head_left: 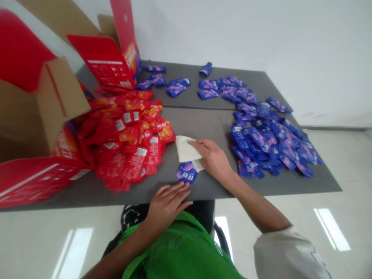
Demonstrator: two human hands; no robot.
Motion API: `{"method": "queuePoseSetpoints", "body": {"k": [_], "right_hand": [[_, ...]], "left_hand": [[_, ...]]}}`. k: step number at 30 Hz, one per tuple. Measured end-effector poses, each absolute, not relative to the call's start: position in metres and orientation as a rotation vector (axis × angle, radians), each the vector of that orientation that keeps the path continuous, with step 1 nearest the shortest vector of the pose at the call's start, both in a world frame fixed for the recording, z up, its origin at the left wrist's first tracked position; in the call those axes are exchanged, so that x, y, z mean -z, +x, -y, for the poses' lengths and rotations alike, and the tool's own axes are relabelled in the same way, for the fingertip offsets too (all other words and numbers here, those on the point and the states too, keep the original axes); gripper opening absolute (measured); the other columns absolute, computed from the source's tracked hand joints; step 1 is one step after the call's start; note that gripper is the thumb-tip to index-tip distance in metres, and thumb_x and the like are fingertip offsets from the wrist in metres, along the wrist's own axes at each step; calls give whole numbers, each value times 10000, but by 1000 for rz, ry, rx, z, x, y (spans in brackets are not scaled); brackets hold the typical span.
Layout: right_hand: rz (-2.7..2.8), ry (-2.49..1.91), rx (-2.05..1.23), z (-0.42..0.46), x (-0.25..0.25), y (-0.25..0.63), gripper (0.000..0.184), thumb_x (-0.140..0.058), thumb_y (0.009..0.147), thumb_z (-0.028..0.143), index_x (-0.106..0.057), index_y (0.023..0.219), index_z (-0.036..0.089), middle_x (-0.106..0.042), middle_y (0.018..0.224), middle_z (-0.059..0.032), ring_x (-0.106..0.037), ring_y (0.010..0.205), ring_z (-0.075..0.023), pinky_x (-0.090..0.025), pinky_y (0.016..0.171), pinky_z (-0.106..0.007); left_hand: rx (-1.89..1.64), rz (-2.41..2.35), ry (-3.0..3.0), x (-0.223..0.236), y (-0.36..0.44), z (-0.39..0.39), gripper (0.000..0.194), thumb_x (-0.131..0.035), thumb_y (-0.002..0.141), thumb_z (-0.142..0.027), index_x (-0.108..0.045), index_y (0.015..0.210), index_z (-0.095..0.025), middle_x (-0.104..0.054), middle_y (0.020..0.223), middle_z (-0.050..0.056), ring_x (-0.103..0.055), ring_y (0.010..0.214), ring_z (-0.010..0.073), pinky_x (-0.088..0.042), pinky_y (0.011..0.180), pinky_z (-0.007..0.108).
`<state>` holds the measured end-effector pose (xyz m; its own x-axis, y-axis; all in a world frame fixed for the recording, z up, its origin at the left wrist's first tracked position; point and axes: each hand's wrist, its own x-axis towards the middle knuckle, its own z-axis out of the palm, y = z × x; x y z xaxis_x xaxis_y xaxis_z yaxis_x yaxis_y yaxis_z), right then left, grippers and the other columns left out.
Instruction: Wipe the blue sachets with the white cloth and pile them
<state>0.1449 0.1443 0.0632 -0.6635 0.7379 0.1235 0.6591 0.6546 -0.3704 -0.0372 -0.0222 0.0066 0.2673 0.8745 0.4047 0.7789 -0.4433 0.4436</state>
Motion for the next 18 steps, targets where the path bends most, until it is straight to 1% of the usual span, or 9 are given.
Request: {"method": "queuePoseSetpoints", "body": {"k": [2,4,5,6,9,11,13,16,18], "right_hand": [[2626,-999,-496,-122,-65,143,636,-525,904,-13,-541,1481,253,-654,1347,-101,-604,1232,-249,-566,1011,-379],[2727,-870,-574,-101,-60,140,547,-532,943,27,-579,1439,251,-677,1314,-89,-631,1189,-235,-581,984,-362],[2766,-847,-599,-97,-57,139,512,-537,953,42,-598,1418,246,-685,1305,-87,-639,1175,-232,-585,976,-358],[2784,-864,-606,-99,-53,138,498,-541,955,45,-608,1407,242,-686,1305,-86,-642,1172,-230,-584,978,-357],[2733,-1088,-519,-131,-46,140,564,-557,917,13,-596,1435,233,-669,1338,-102,-629,1200,-248,-574,988,-368],[2671,-1230,-433,-154,-50,143,566,-553,898,-3,-614,1421,208,-676,1316,-122,-630,1190,-271,-574,983,-381],[2617,-1249,-396,-158,-58,144,583,-541,891,-14,-608,1425,209,-677,1303,-125,-626,1190,-274,-569,993,-387],[2634,-1047,-477,-126,-64,143,615,-541,916,7,-541,1483,246,-663,1323,-106,-612,1219,-255,-574,994,-376],[2738,-853,-555,-99,-61,141,514,-551,965,64,-571,1448,239,-677,1311,-96,-633,1187,-245,-588,971,-366]], "left_hand": [[-901,-1594,2368,-6,-37,23,243,-646,1006,-393,-755,1155,-235,-795,1168,43,-761,1042,226,-549,925,377],[-872,-1627,2363,-5,-37,24,230,-655,998,-416,-766,1120,-256,-818,1050,26,-777,895,221,-556,876,382],[-869,-1632,2360,-5,-37,24,227,-654,998,-420,-765,1114,-259,-820,1023,20,-777,859,217,-554,865,382],[-877,-1622,2357,-6,-37,24,228,-648,1003,-416,-760,1118,-254,-819,1038,19,-777,873,216,-550,872,383],[-938,-1557,2355,-7,-37,22,238,-627,1021,-383,-729,1155,-214,-783,1208,32,-752,1080,217,-528,939,378],[-961,-1547,2357,-8,-36,21,235,-622,1025,-379,-724,1146,-206,-769,1247,32,-733,1138,213,-526,949,376],[-960,-1553,2353,-7,-36,21,234,-615,1029,-382,-730,1135,-209,-773,1236,36,-737,1127,213,-534,943,377],[-932,-1589,2346,-6,-36,23,242,-626,1019,-398,-749,1142,-230,-798,1155,43,-762,1037,228,-559,909,386],[-905,-1638,2356,-6,-37,24,225,-647,1003,-405,-770,1117,-256,-817,1037,30,-776,900,233,-573,865,396]]}}
